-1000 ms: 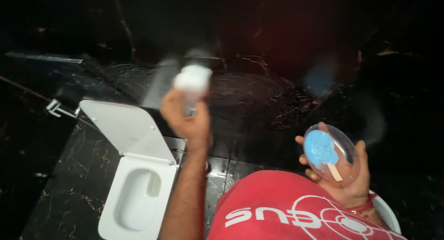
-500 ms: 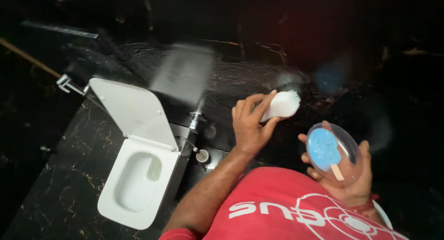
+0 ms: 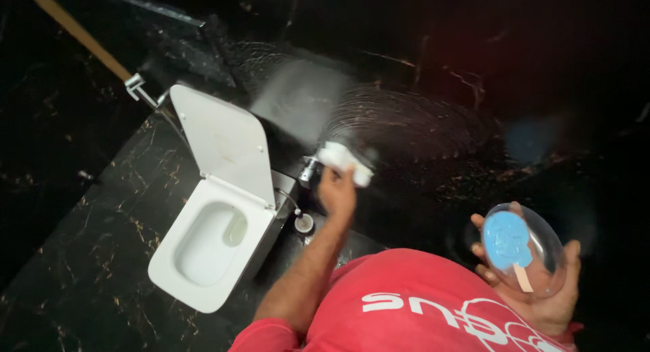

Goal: The person scrubs a dark wall with a brush, repeatedly applying a blue cleaning agent from a small container to the wall surface.

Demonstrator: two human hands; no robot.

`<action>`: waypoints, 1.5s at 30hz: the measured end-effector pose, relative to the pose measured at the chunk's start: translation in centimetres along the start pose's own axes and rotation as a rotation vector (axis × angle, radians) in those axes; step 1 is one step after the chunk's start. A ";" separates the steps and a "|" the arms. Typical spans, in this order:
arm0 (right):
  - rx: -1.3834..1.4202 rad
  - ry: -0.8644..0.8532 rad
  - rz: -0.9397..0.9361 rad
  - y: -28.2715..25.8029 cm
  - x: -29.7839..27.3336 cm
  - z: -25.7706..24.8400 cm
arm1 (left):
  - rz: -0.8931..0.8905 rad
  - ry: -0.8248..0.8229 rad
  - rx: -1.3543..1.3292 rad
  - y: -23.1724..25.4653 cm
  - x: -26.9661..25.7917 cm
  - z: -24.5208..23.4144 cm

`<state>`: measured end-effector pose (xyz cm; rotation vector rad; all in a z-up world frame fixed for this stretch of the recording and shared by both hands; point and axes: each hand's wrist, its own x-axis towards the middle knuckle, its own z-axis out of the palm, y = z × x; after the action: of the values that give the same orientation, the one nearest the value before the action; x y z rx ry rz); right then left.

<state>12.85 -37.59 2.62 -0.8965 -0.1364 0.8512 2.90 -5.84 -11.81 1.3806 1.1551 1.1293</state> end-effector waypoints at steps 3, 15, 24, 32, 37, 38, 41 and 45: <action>0.111 -0.149 0.017 0.3 0.7 -0.7 | -0.084 -0.226 -0.198 1.5 -3.5 1.7; -0.193 0.049 0.018 -0.1 0.4 4.2 | 0.008 0.064 -0.205 4.8 8.0 -5.0; -0.170 0.098 -0.006 0.3 0.1 3.8 | -0.724 -0.438 -0.484 -3.1 -2.5 4.2; -0.166 0.013 0.038 0.2 1.2 1.7 | -0.345 -0.297 -0.608 8.4 4.2 -2.5; 0.116 -0.098 -0.013 1.0 0.4 0.5 | -0.456 -0.127 -0.499 3.6 8.2 -3.4; 0.134 -0.109 -0.013 1.0 0.1 0.8 | -0.541 -0.119 -0.530 1.3 7.9 -3.0; -0.168 0.166 0.013 0.6 -0.1 1.9 | -0.812 -0.174 -0.502 -5.2 5.5 -0.2; 0.027 -0.029 0.021 0.4 0.6 0.6 | -0.942 -0.384 -0.391 -6.4 -2.3 5.6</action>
<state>12.77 -36.63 2.53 -0.8619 -0.1405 0.8836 7.61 -8.31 -18.83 0.5695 1.0342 0.3485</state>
